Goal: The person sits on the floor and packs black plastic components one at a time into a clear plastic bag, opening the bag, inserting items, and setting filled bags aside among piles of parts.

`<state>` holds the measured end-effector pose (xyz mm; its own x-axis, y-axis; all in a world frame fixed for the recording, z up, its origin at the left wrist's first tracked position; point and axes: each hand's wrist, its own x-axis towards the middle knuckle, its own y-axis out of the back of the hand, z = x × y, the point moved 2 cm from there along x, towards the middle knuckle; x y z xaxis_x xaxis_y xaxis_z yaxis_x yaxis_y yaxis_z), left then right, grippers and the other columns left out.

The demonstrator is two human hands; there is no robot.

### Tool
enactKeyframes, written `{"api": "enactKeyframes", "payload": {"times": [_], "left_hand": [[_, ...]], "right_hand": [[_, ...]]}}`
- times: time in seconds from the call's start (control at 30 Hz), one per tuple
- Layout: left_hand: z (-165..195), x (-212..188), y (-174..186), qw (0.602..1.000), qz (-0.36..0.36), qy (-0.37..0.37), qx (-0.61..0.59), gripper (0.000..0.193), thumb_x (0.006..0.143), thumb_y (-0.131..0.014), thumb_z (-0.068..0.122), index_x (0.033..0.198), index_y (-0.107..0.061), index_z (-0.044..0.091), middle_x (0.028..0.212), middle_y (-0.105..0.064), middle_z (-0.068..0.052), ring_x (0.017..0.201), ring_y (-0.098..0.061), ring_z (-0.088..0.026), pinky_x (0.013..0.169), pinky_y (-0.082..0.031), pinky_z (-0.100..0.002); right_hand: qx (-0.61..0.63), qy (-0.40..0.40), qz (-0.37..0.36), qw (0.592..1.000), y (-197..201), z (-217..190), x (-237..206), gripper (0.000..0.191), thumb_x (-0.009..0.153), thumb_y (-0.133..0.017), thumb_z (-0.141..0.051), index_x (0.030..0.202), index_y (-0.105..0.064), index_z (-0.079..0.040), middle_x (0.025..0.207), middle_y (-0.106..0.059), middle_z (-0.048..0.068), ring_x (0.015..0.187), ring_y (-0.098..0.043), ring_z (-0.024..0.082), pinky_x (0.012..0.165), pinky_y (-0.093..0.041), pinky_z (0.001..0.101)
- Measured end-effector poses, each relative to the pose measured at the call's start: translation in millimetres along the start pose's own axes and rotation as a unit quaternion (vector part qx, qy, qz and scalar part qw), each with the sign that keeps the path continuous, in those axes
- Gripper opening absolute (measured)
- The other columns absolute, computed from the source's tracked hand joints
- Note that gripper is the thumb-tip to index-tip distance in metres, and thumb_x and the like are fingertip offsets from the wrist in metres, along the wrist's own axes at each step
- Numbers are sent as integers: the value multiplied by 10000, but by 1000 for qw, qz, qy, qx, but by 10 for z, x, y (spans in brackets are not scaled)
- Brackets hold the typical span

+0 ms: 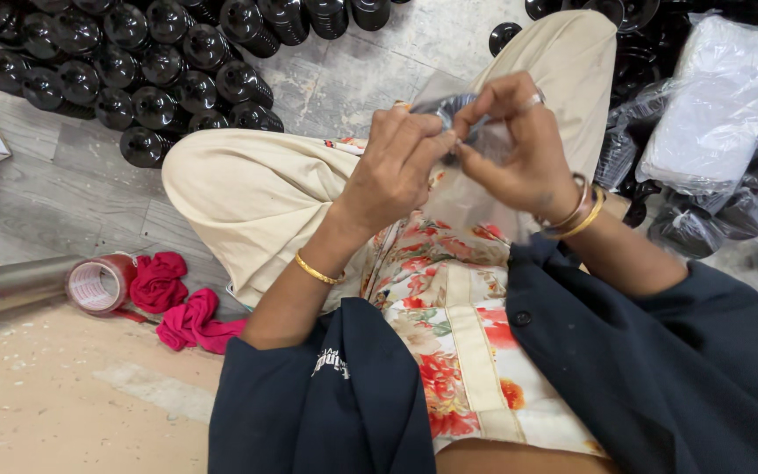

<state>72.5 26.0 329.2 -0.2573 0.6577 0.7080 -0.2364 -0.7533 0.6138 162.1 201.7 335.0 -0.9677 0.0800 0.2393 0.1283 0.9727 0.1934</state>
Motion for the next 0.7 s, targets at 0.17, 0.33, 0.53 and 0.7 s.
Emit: {"api": "enactKeyframes", "payload": {"times": [0.17, 0.33, 0.53, 0.7], "left_hand": [[74, 37, -28, 998, 45, 42, -30, 301, 924, -761, -8, 1184, -610, 15, 1138, -583, -118, 1021, -570, -311, 910, -462, -445], [141, 38, 26, 993, 109, -34, 33, 306, 936, -784, 36, 1184, -607, 7, 1108, -606, -102, 924, -569, -273, 836, -454, -424], [114, -54, 47, 966, 177, -149, 114, 310, 937, -777, 10, 1189, -598, 29, 1095, -610, -67, 913, -571, -217, 805, -472, -382], [100, -118, 44, 964, 170, -175, 105, 298, 965, -788, 48, 1196, -600, 40, 1109, -622, -54, 939, -563, -201, 806, -474, -382]], "right_hand": [[-322, 248, 100, 908, -86, -177, -95, 415, 892, -761, 99, 1113, -433, -25, 992, -709, 174, 776, -675, 232, 678, -525, 310], [-312, 305, 127, 891, -131, -288, -109, 415, 946, -765, 100, 1110, -416, -54, 1057, -718, 174, 851, -714, 276, 709, -549, 316], [-153, 166, 82, 971, -99, -558, -138, 294, 1052, -671, 130, 1263, -531, -20, 1041, -711, 125, 834, -736, 228, 726, -574, 279], [-245, 151, -17, 958, 58, -825, -23, 260, 903, -742, 105, 1125, -714, -27, 927, -704, 111, 798, -718, 199, 628, -526, 269]]}}
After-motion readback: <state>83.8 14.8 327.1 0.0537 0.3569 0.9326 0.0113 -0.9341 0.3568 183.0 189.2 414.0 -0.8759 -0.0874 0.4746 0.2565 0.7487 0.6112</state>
